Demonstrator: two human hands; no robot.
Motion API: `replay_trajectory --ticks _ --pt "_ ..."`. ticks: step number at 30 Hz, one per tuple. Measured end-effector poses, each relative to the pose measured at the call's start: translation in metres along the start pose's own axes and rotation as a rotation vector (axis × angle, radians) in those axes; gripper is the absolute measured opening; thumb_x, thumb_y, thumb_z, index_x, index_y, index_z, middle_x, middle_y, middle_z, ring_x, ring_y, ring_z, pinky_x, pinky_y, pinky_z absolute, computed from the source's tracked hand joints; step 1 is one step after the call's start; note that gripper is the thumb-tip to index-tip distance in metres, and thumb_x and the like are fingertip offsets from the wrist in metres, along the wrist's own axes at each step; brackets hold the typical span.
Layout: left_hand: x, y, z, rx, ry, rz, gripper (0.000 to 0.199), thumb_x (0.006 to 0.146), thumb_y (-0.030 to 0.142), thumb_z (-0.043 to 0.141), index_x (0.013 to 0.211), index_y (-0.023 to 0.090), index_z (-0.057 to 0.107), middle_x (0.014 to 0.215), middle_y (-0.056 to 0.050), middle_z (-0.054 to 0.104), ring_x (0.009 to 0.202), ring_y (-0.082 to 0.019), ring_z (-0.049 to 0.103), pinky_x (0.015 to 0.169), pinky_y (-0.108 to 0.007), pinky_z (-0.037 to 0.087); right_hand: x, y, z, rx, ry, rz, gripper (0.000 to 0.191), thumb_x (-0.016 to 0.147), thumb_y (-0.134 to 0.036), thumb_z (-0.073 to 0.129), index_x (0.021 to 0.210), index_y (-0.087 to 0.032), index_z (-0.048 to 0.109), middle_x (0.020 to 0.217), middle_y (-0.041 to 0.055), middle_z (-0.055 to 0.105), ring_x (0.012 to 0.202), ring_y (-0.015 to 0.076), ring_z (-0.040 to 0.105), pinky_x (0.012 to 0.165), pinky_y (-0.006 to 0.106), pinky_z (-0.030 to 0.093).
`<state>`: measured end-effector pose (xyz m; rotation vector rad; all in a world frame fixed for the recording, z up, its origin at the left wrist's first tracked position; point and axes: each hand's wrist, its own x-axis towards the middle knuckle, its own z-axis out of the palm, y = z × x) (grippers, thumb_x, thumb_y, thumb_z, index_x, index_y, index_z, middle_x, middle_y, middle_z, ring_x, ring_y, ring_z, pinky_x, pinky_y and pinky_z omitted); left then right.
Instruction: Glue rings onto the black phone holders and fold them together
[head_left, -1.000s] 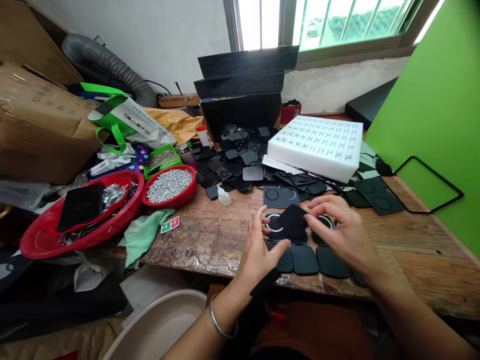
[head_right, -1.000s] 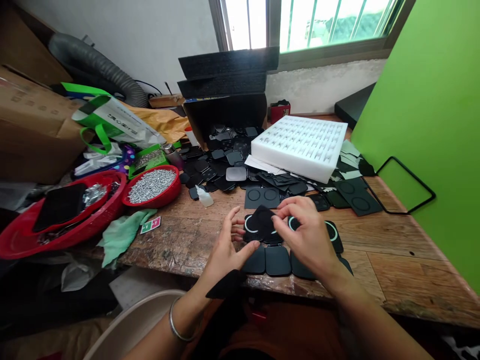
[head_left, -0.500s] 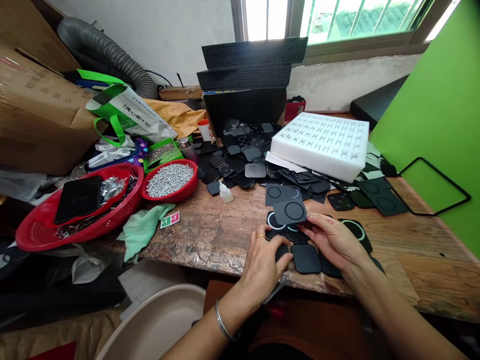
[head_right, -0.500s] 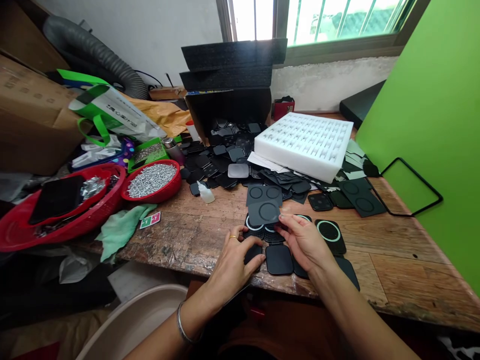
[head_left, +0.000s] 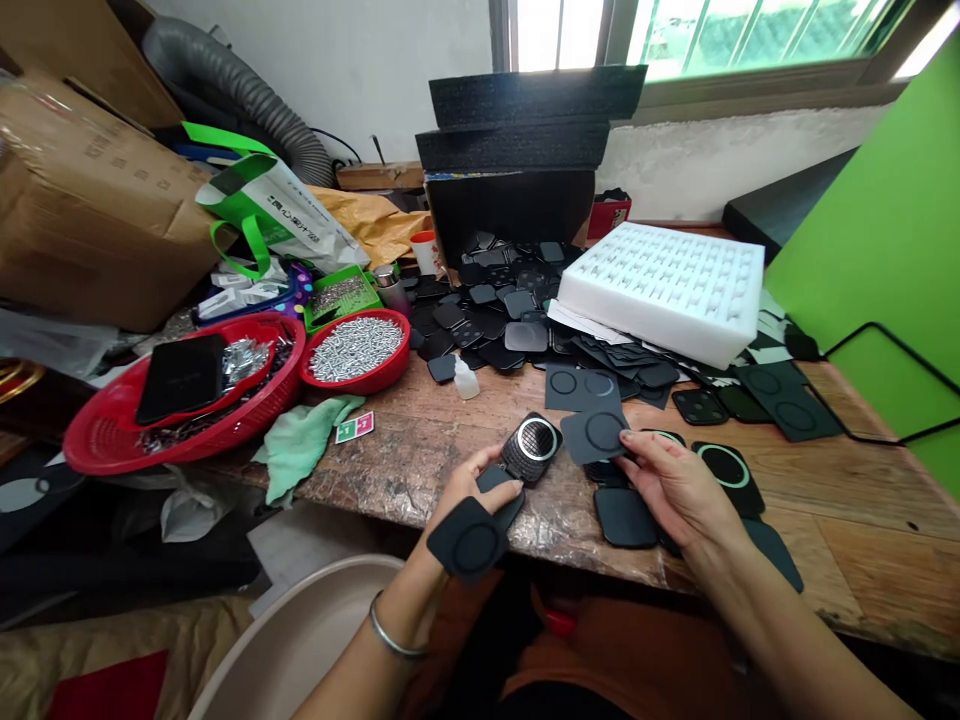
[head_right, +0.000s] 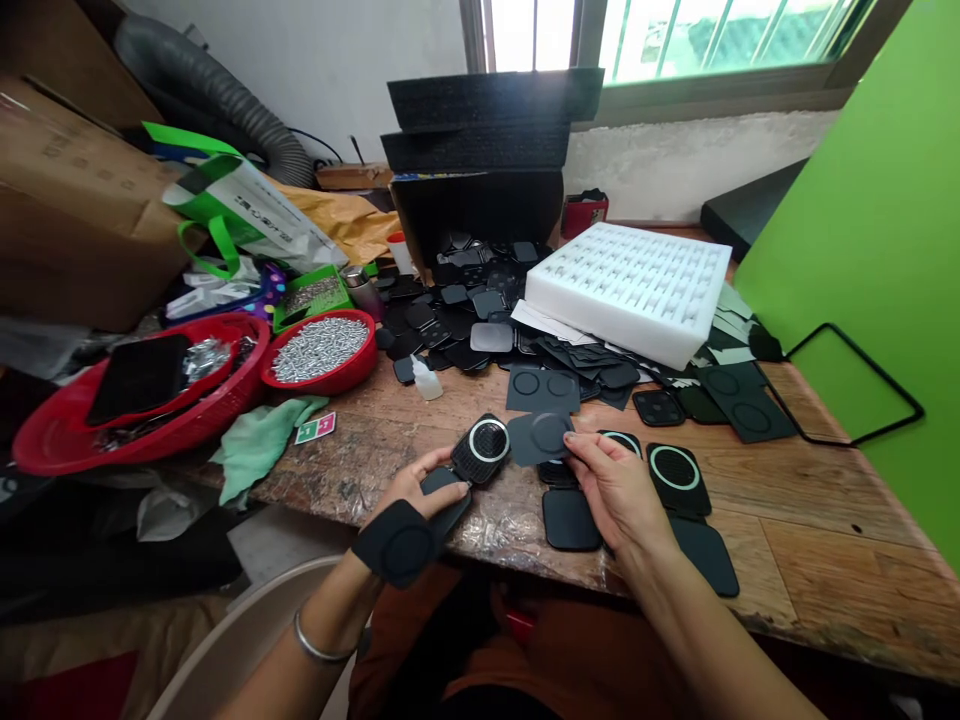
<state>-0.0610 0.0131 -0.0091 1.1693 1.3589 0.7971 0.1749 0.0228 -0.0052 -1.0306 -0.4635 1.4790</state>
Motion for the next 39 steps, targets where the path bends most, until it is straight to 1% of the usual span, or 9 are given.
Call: replay_trajectory --ticks 3,5,8,13,15,22,28,35,39 --pt "-0.008 -0.003 -0.010 -0.242 -0.084 -0.141 0.031 0.070 0.031 0.068 0.096 0.016 0.060 0.083 -0.006 0.069 0.073 -0.019 0.066 0.073 -0.032 0.051 -0.008 0.007 0.009 -0.065 -0.045 0.045 0.019 0.059 -0.027 0.087 0.068 -0.017 0.073 0.076 -0.0002 0.068 0.075 0.0082 0.057 0.072 0.014 0.050" --pt "-0.015 -0.002 -0.009 -0.376 -0.122 -0.219 0.031 0.070 0.033 0.068 0.093 0.016 0.058 0.076 -0.007 0.070 0.069 -0.021 0.068 0.068 -0.033 0.054 -0.013 0.012 0.017 -0.110 -0.088 0.077 0.019 0.060 -0.028 0.086 0.067 -0.016 0.072 0.077 -0.0002 0.066 0.073 0.0073 0.056 0.067 0.013 0.049" --pt "-0.023 -0.001 -0.005 -0.451 -0.146 -0.270 0.031 0.067 0.030 0.071 0.092 0.016 0.059 0.069 -0.006 0.069 0.067 -0.023 0.070 0.063 -0.034 0.056 -0.019 0.019 0.028 -0.138 -0.121 0.119 0.020 0.061 -0.028 0.085 0.062 -0.015 0.070 0.079 0.0001 0.065 0.071 0.0079 0.056 0.066 0.014 0.050" --pt "-0.030 -0.004 -0.005 -0.469 -0.160 -0.251 0.024 0.070 0.025 0.069 0.092 0.015 0.063 0.071 -0.007 0.070 0.065 -0.022 0.071 0.060 -0.032 0.058 -0.023 0.026 0.035 -0.142 -0.173 0.195 0.019 0.063 -0.028 0.084 0.064 -0.014 0.070 0.084 0.0041 0.067 0.079 0.0149 0.061 0.076 0.026 0.056" --pt "-0.031 -0.006 -0.006 -0.468 -0.173 -0.238 0.022 0.072 0.024 0.068 0.092 0.015 0.064 0.071 -0.007 0.070 0.066 -0.022 0.071 0.059 -0.031 0.058 -0.025 0.026 0.037 -0.144 -0.168 0.200 0.020 0.062 -0.027 0.084 0.063 -0.015 0.069 0.087 0.0048 0.068 0.081 0.0160 0.062 0.076 0.027 0.056" --pt "-0.034 -0.004 -0.006 -0.471 -0.230 -0.174 0.020 0.075 0.025 0.066 0.093 0.016 0.066 0.072 -0.005 0.068 0.065 -0.019 0.070 0.058 -0.027 0.057 -0.029 0.025 0.041 -0.177 -0.149 0.214 0.023 0.059 -0.028 0.086 0.060 -0.014 0.068 0.086 0.0052 0.068 0.078 0.0156 0.063 0.073 0.026 0.057" --pt "-0.034 -0.002 -0.006 -0.451 -0.235 -0.190 0.019 0.076 0.026 0.066 0.092 0.015 0.065 0.071 -0.006 0.068 0.065 -0.020 0.070 0.057 -0.027 0.057 -0.028 0.026 0.041 -0.191 -0.131 0.199 0.025 0.057 -0.030 0.087 0.062 -0.013 0.069 0.089 0.0055 0.067 0.077 0.0148 0.063 0.068 0.024 0.057" --pt "-0.033 0.002 -0.004 -0.436 -0.211 -0.222 0.020 0.075 0.022 0.065 0.092 0.014 0.064 0.072 -0.006 0.068 0.066 -0.020 0.070 0.057 -0.027 0.057 -0.030 0.024 0.043 -0.202 -0.124 0.183 0.024 0.055 -0.028 0.088 0.061 -0.014 0.069 0.082 0.0047 0.068 0.073 0.0142 0.063 0.069 0.024 0.056" --pt "-0.032 0.000 -0.003 -0.429 -0.214 -0.233 0.020 0.074 0.025 0.068 0.091 0.015 0.065 0.071 -0.005 0.068 0.066 -0.020 0.070 0.058 -0.027 0.057 -0.032 0.023 0.043 -0.199 -0.133 0.160 0.024 0.055 -0.028 0.087 0.059 -0.014 0.068 0.082 0.0034 0.067 0.071 0.0126 0.061 0.067 0.023 0.056"
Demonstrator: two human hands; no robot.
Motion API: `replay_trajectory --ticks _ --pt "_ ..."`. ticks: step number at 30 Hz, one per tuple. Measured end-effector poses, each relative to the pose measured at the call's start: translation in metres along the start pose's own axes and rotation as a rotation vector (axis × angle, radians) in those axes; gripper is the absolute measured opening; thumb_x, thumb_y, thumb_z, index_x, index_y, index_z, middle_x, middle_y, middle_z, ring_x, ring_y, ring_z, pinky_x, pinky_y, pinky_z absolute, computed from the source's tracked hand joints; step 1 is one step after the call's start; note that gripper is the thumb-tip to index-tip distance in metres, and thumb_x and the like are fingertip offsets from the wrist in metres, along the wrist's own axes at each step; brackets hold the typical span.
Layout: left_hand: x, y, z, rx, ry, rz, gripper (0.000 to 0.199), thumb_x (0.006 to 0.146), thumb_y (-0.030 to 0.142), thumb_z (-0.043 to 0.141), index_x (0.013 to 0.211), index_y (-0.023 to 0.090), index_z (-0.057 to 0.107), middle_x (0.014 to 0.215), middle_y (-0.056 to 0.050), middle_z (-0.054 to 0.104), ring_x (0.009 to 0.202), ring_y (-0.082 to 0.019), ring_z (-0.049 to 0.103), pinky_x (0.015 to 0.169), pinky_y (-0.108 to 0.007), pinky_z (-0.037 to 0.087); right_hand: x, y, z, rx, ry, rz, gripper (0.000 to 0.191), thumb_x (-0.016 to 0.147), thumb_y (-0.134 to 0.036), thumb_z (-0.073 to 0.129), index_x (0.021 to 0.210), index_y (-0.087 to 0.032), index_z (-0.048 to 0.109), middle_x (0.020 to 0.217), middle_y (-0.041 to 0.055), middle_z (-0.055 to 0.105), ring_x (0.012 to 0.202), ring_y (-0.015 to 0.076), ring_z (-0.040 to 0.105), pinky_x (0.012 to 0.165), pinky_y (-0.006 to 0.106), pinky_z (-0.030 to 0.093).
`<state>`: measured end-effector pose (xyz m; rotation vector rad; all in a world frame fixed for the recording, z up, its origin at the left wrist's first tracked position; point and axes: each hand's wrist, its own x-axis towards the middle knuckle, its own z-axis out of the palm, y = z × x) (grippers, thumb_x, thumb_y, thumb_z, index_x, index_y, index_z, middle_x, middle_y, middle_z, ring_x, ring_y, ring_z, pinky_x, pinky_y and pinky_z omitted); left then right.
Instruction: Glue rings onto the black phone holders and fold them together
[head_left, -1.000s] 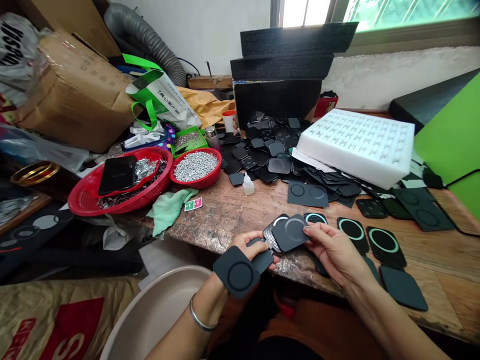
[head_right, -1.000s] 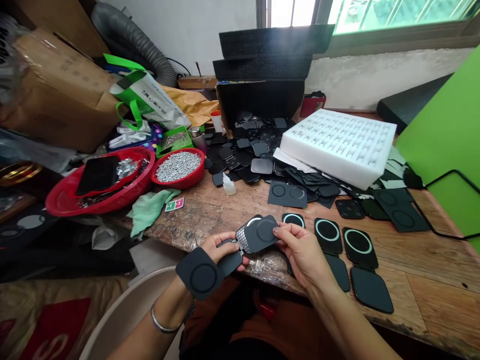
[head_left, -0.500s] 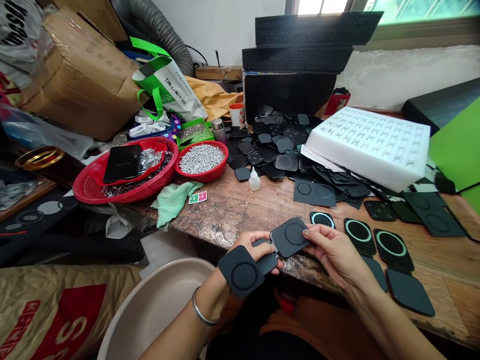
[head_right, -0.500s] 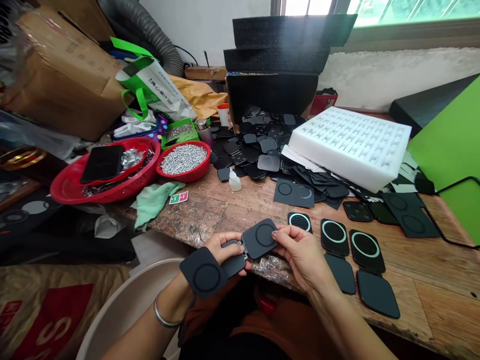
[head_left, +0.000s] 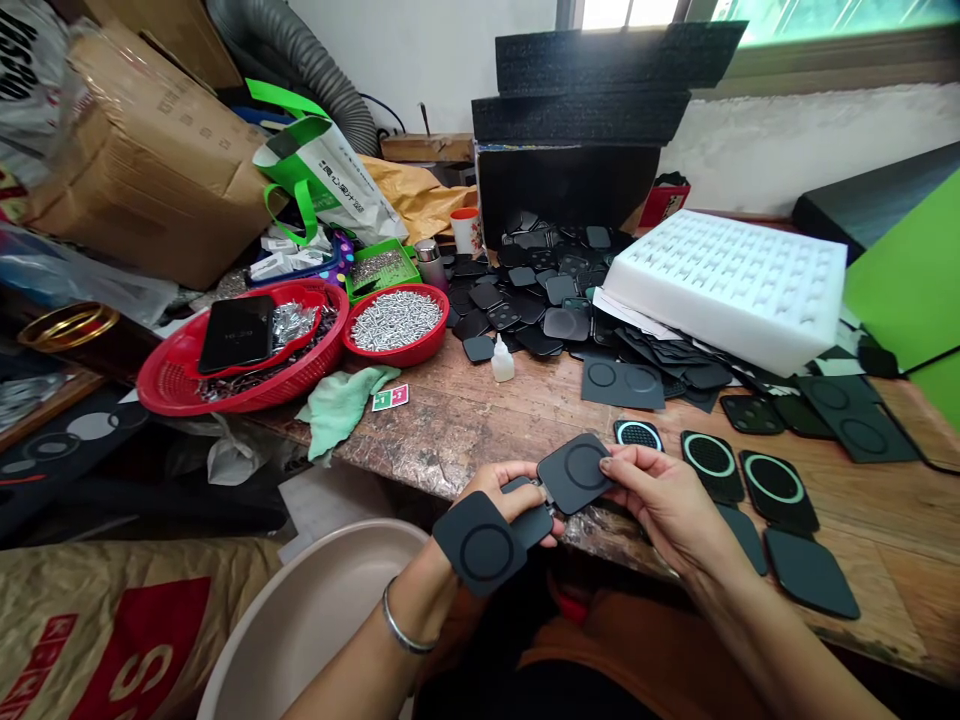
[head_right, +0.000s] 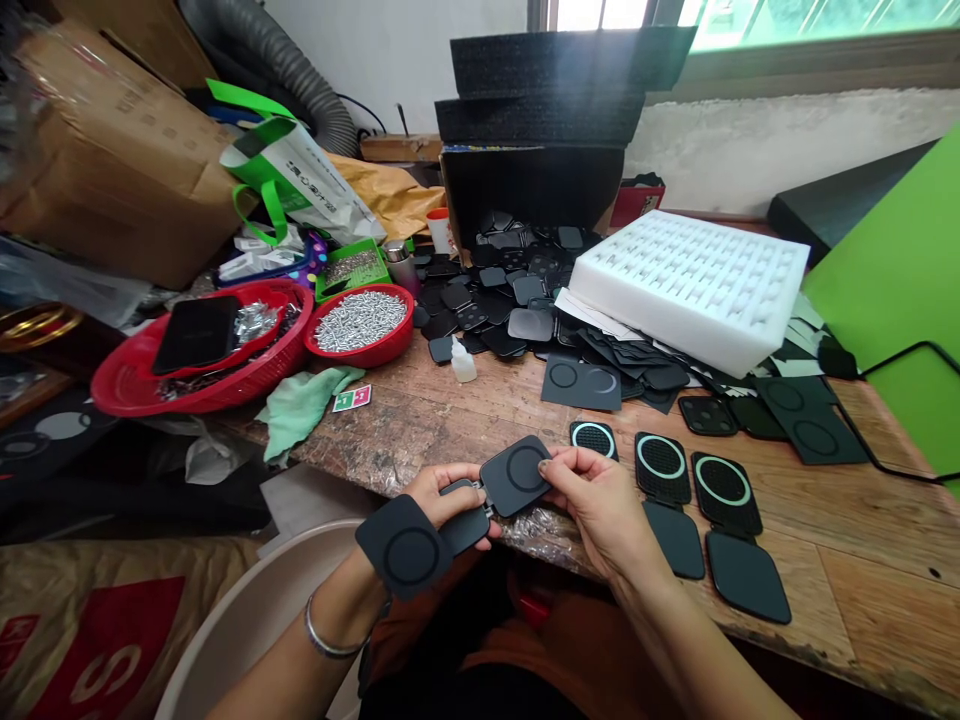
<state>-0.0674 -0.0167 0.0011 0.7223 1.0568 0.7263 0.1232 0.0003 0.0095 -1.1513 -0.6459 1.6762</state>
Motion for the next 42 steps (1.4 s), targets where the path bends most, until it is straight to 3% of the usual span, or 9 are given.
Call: replay_trajectory --ticks 16,26,42 --pt "-0.0051 0.0022 0.0070 0.018 0.042 0.052 0.025 0.077 0.031 0.067 0.093 0.012 0.061 0.072 -0.005 0.067 0.064 -0.019 0.069 0.055 -0.025 0.056 -0.0027 0.0026 -0.0011 -0.034 0.048 -0.071 0.023 0.058 -0.030 0.086 0.057 -0.016 0.067 0.096 0.0046 0.066 0.078 0.0138 0.061 0.067 0.021 0.054" --pt "-0.0018 -0.0013 0.0053 -0.003 0.012 0.055 0.022 0.079 0.031 0.066 0.091 0.013 0.063 0.073 -0.006 0.068 0.063 -0.019 0.069 0.054 -0.026 0.057 -0.0010 0.0001 -0.0041 0.019 -0.006 -0.007 0.025 0.058 -0.030 0.085 0.058 -0.016 0.065 0.086 0.0055 0.068 0.077 0.0165 0.062 0.071 0.028 0.057" --pt "0.0004 -0.0050 0.0035 -0.015 -0.025 0.049 0.022 0.079 0.032 0.066 0.092 0.015 0.064 0.074 -0.005 0.068 0.062 -0.018 0.068 0.053 -0.026 0.057 -0.0004 -0.0004 -0.0045 -0.022 0.022 -0.009 0.027 0.055 -0.031 0.087 0.063 -0.014 0.068 0.089 0.0044 0.063 0.076 0.0146 0.059 0.067 0.025 0.056"
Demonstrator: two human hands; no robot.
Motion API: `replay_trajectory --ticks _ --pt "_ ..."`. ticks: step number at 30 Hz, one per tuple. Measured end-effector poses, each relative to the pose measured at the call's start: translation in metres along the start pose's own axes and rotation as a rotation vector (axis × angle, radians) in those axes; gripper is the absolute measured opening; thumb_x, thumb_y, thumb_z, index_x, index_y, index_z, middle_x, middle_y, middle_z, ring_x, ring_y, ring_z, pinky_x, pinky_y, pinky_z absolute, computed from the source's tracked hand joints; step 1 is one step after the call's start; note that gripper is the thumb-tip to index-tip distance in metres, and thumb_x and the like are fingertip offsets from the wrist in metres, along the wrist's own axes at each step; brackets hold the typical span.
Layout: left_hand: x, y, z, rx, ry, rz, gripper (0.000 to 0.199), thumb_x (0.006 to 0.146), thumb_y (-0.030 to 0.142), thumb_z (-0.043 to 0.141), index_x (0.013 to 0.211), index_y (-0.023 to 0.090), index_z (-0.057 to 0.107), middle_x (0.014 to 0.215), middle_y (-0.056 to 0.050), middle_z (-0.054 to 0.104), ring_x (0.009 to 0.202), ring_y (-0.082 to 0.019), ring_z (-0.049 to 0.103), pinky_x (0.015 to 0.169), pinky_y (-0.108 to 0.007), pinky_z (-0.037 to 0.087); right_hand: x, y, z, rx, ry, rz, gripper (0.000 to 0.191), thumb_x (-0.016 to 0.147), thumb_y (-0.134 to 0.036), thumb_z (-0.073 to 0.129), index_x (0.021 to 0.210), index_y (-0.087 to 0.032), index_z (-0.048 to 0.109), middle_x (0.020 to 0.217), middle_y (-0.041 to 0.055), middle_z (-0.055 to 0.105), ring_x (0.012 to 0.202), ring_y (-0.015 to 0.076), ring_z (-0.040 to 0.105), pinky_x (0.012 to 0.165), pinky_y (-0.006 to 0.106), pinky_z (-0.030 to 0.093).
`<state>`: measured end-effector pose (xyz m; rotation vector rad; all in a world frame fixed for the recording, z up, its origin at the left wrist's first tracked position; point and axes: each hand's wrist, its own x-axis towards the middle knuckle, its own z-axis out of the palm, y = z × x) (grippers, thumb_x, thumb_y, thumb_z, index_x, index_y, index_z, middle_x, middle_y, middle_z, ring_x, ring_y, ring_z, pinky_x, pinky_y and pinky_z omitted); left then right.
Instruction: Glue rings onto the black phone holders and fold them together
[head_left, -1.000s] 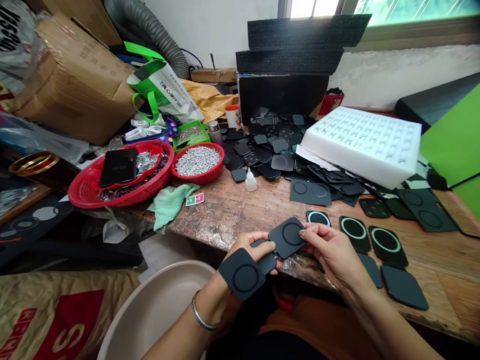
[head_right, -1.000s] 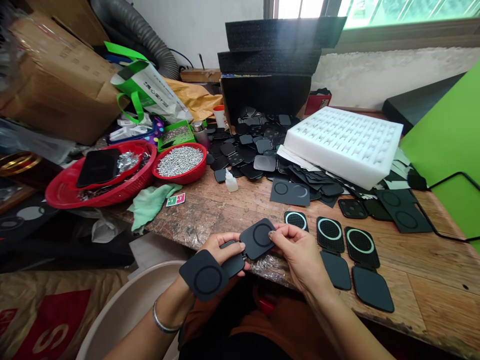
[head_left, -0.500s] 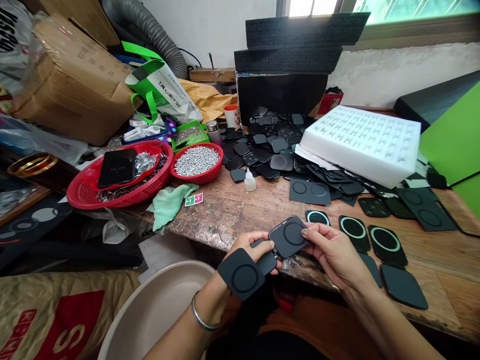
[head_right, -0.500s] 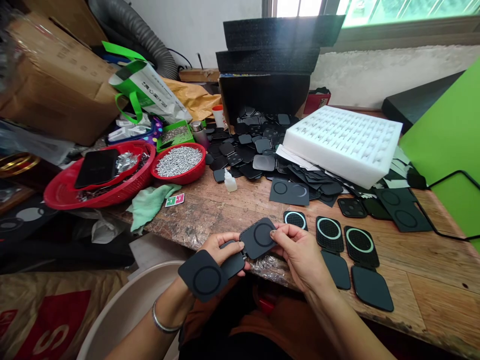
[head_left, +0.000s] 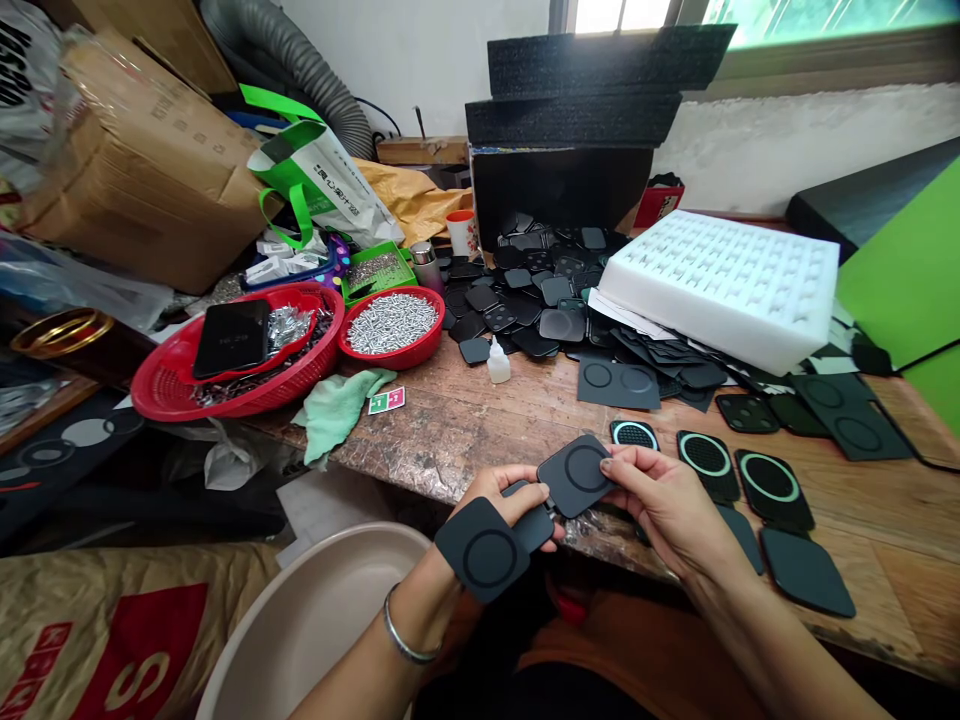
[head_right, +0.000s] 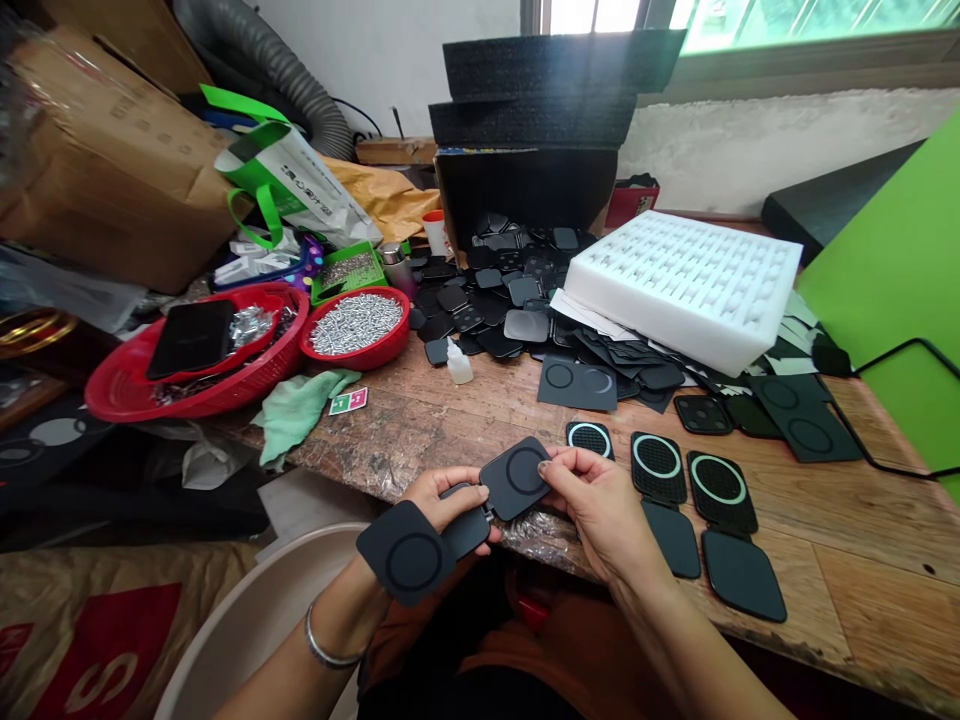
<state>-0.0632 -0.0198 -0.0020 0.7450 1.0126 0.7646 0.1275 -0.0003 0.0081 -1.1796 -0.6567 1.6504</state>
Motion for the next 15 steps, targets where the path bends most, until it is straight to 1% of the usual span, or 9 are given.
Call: replay_trajectory --ticks 4,8,15 --pt "0.0003 -0.0001 -0.0001 0.005 0.003 -0.011 0.025 0.077 0.033 0.067 0.094 0.015 0.065 0.074 -0.005 0.068 0.063 -0.019 0.068 0.054 -0.027 0.057 0.0009 0.0023 -0.0010 -0.008 0.001 -0.010 0.027 0.056 -0.032 0.087 0.064 -0.013 0.068 0.089 0.0042 0.062 0.076 0.0141 0.059 0.067 0.024 0.056" --pt "0.0000 0.0017 0.0013 -0.005 0.012 -0.026 0.026 0.076 0.034 0.068 0.093 0.014 0.064 0.074 -0.005 0.068 0.063 -0.019 0.069 0.054 -0.027 0.057 0.0010 0.0034 -0.0017 -0.016 0.000 -0.019 0.028 0.058 -0.033 0.086 0.066 -0.013 0.068 0.094 0.0047 0.061 0.077 0.0142 0.059 0.068 0.025 0.055" --pt "-0.0019 0.0053 0.0066 0.062 0.051 -0.022 0.023 0.080 0.030 0.064 0.095 0.013 0.063 0.072 -0.004 0.067 0.063 -0.018 0.068 0.054 -0.022 0.055 0.0010 0.0082 -0.0042 -0.017 -0.005 -0.051 0.026 0.062 -0.032 0.084 0.062 -0.014 0.064 0.101 0.0047 0.060 0.083 0.0139 0.057 0.070 0.023 0.052"
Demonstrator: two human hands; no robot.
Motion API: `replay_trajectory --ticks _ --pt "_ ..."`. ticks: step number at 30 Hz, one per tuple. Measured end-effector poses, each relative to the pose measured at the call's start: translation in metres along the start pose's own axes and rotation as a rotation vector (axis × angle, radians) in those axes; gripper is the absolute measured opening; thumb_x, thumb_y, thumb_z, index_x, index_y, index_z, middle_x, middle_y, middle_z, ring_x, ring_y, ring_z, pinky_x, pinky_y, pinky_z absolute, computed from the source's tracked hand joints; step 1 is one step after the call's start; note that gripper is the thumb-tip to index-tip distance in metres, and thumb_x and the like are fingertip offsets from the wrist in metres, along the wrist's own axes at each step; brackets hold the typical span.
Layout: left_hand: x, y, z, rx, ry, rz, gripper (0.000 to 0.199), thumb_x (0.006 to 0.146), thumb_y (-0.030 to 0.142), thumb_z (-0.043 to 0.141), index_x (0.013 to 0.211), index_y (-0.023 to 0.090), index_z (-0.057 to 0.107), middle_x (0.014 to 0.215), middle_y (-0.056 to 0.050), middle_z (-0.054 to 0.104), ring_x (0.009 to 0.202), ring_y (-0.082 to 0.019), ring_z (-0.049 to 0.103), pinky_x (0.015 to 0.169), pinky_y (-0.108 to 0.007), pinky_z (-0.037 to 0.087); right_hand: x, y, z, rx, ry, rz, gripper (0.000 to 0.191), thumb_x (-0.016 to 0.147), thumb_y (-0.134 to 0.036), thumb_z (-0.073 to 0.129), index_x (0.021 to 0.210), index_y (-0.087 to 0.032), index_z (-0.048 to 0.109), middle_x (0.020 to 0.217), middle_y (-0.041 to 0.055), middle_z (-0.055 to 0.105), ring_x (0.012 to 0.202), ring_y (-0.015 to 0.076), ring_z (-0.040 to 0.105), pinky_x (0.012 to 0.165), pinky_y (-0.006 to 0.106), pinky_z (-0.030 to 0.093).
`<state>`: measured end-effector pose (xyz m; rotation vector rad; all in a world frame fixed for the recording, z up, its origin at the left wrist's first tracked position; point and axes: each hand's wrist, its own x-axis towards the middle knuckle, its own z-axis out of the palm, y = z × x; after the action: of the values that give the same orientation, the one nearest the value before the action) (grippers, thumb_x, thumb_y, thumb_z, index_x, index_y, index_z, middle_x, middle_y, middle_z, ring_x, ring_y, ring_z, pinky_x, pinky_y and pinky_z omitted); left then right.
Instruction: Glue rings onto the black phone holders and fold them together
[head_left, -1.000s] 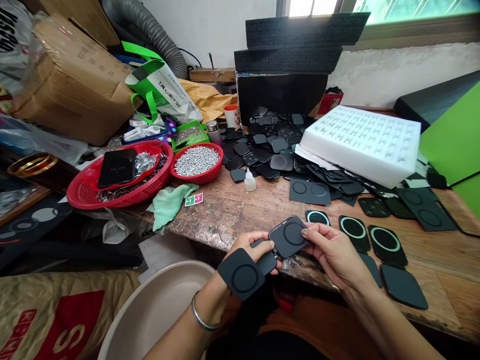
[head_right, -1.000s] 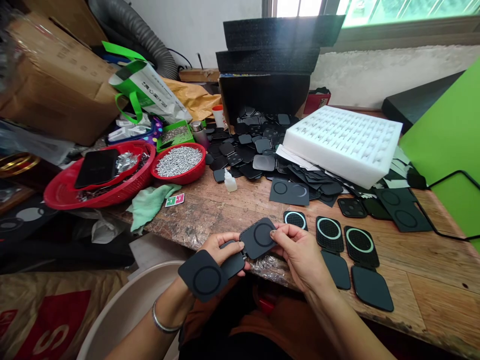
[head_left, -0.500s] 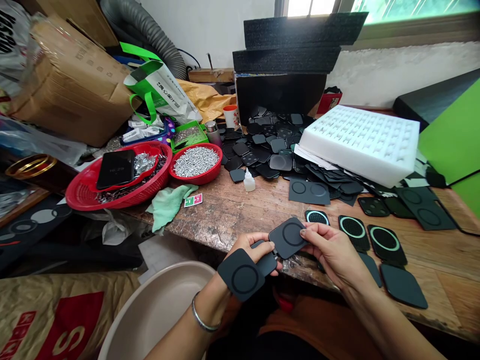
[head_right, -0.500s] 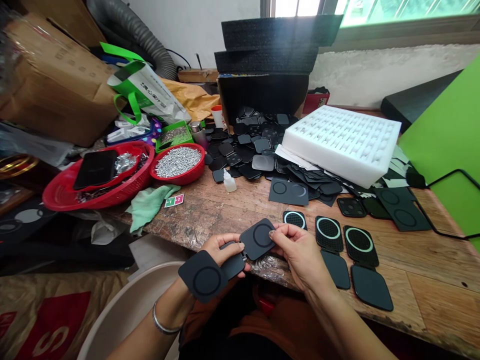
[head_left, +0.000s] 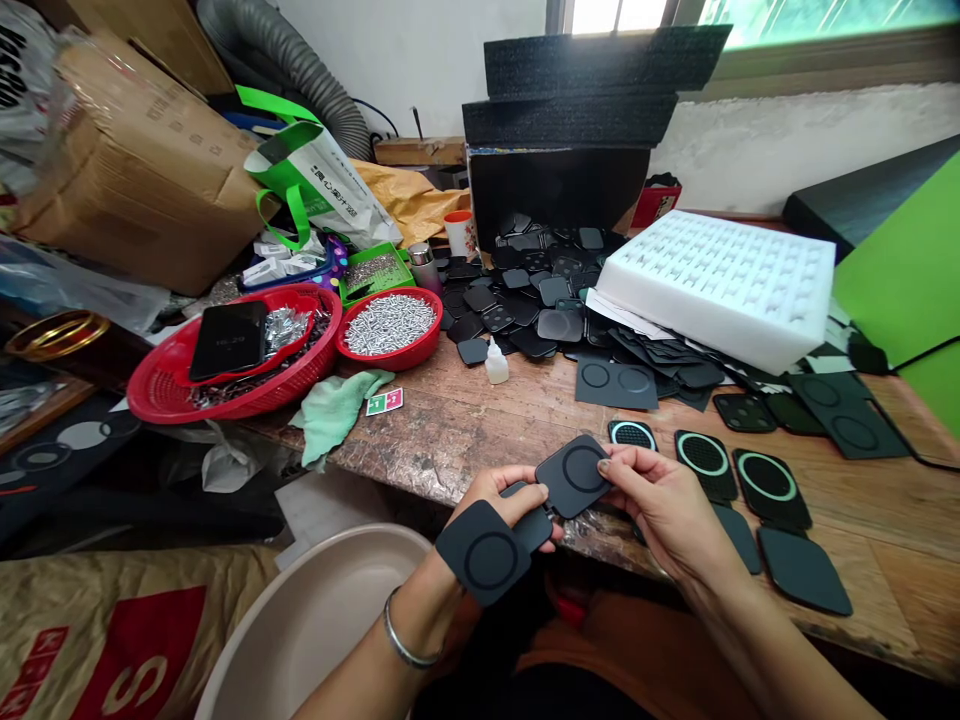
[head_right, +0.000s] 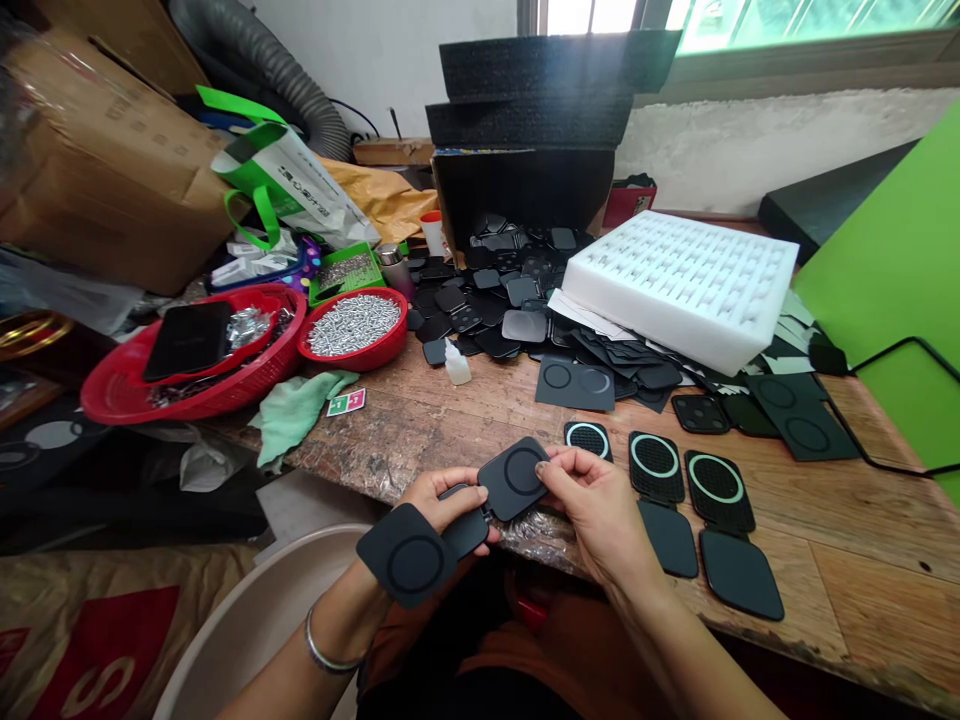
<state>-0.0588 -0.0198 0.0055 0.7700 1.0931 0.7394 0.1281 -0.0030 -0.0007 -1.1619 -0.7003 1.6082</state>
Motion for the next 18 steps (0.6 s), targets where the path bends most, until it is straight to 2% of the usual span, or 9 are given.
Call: replay_trajectory --ticks 6,12,18 --pt "0.0013 -0.0045 -0.0015 0.006 0.016 -0.002 0.026 0.079 0.035 0.065 0.094 0.014 0.062 0.072 -0.005 0.068 0.060 -0.018 0.067 0.051 -0.023 0.054 0.0016 0.0041 -0.0025 -0.084 0.029 -0.079 0.022 0.066 -0.030 0.081 0.064 -0.015 0.065 0.101 0.0046 0.061 0.088 0.0138 0.056 0.070 0.020 0.046" --pt "0.0039 -0.0077 -0.0049 0.018 0.023 -0.012 0.028 0.077 0.037 0.067 0.095 0.015 0.063 0.070 -0.006 0.069 0.059 -0.019 0.067 0.048 -0.022 0.051 0.0013 0.0061 -0.0043 -0.142 0.029 -0.138 0.023 0.069 -0.031 0.079 0.063 -0.015 0.064 0.103 0.0057 0.061 0.097 0.0181 0.055 0.079 0.025 0.045" --pt "0.0032 -0.0080 -0.0039 0.015 0.035 -0.010 0.030 0.077 0.037 0.068 0.097 0.015 0.064 0.070 -0.007 0.069 0.059 -0.019 0.067 0.048 -0.024 0.052 0.0008 0.0084 -0.0053 -0.170 0.027 -0.167 0.023 0.070 -0.032 0.077 0.064 -0.016 0.063 0.103 0.0066 0.061 0.098 0.0197 0.055 0.078 0.028 0.044"
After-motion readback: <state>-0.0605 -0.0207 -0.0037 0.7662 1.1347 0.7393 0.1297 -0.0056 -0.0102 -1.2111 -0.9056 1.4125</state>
